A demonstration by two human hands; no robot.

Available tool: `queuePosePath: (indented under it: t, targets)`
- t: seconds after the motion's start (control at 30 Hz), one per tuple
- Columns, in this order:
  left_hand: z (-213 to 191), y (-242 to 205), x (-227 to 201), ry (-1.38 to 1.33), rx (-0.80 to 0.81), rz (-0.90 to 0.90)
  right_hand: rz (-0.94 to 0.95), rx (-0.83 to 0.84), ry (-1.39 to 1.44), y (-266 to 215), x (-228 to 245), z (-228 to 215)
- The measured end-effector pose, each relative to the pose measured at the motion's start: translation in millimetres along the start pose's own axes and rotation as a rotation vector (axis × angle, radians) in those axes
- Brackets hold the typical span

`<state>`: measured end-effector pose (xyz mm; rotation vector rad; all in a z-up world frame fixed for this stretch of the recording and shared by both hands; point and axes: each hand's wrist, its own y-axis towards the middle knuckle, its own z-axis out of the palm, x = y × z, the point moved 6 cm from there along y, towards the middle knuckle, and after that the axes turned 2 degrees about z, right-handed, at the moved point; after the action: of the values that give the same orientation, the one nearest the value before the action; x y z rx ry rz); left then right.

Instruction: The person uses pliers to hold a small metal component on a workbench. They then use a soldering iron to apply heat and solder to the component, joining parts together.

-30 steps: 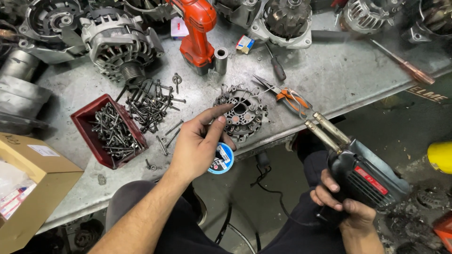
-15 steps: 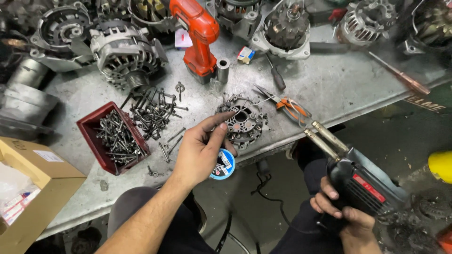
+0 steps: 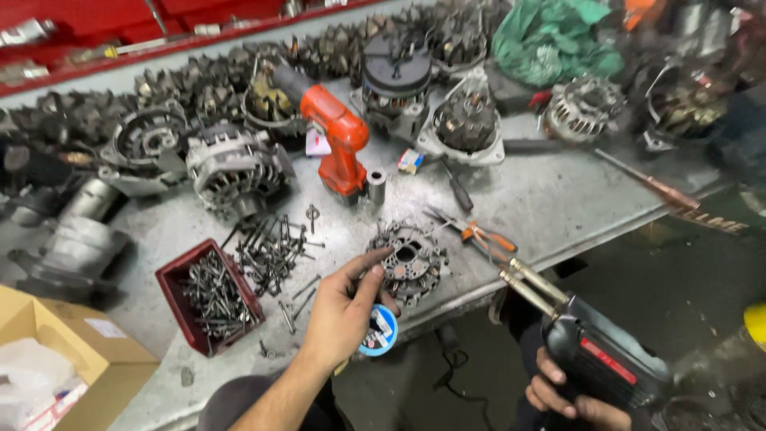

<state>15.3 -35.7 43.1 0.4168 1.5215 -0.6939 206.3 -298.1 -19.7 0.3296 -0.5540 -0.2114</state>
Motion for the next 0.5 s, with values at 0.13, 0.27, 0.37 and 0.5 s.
queuePosePath:
  t: [0.13, 0.27, 0.37, 0.5]
  targets:
    - [1, 2, 4, 0.026, 0.019, 0.024, 0.492, 0.411, 0.327, -25, -20, -94]
    - [1, 4, 5, 0.036, 0.005, 0.009, 0.470, 0.371, 0.279, -22, -18, -101]
    - [2, 4, 8, 0.035, -0.002, -0.013, 0.455, 0.327, 0.247, -21, -17, -101]
    - [2, 8, 15, -0.039, 0.005, -0.009, 0.433, 0.269, 0.205, -10, -15, -100]
